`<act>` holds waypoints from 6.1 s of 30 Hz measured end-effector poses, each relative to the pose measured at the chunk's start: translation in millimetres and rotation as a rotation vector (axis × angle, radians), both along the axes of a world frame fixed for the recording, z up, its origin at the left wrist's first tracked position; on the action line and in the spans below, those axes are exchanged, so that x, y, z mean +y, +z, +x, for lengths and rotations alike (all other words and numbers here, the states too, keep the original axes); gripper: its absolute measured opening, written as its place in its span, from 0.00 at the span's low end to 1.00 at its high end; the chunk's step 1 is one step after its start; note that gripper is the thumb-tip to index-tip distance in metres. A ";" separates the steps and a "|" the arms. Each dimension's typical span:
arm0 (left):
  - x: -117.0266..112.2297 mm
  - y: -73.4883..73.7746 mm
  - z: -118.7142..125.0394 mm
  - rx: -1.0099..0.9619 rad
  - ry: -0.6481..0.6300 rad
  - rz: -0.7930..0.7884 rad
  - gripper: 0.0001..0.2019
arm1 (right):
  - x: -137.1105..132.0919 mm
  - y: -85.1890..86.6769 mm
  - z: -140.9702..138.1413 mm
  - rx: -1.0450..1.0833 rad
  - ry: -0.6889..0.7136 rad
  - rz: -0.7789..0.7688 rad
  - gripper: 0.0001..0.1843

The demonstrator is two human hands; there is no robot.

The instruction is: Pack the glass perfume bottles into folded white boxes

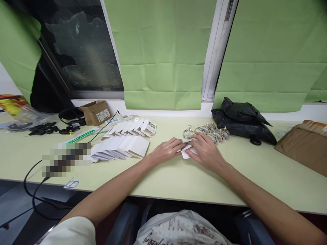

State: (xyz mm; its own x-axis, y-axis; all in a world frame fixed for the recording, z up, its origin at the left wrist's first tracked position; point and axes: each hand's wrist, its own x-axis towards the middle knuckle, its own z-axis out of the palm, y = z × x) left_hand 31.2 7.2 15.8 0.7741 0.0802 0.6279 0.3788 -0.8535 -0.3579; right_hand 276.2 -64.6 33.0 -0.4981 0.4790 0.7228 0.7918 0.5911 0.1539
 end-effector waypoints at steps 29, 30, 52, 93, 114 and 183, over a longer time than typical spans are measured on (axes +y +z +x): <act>-5.7 -0.7 8.4 -0.115 -0.050 -0.339 0.14 | 10.8 4.8 20.5 -0.092 0.039 0.052 0.10; -5.6 -0.8 8.2 -0.121 -0.056 -0.347 0.14 | 12.1 3.5 21.8 -0.083 0.047 0.043 0.10; 2.9 -4.1 3.9 -0.179 -0.188 -0.413 0.06 | 14.6 -4.8 20.2 -0.005 0.205 -0.146 0.08; -4.1 -0.1 7.8 -0.464 -0.075 -1.138 0.33 | 11.2 -17.2 5.0 0.546 0.090 -0.304 0.27; -8.1 7.8 8.2 -0.469 -0.197 -0.784 0.31 | 23.8 -30.0 3.3 0.502 0.169 -0.291 0.22; 148.0 32.2 27.3 -0.754 0.099 -1.016 0.21 | 11.3 -29.9 -5.3 0.416 0.197 -0.627 0.21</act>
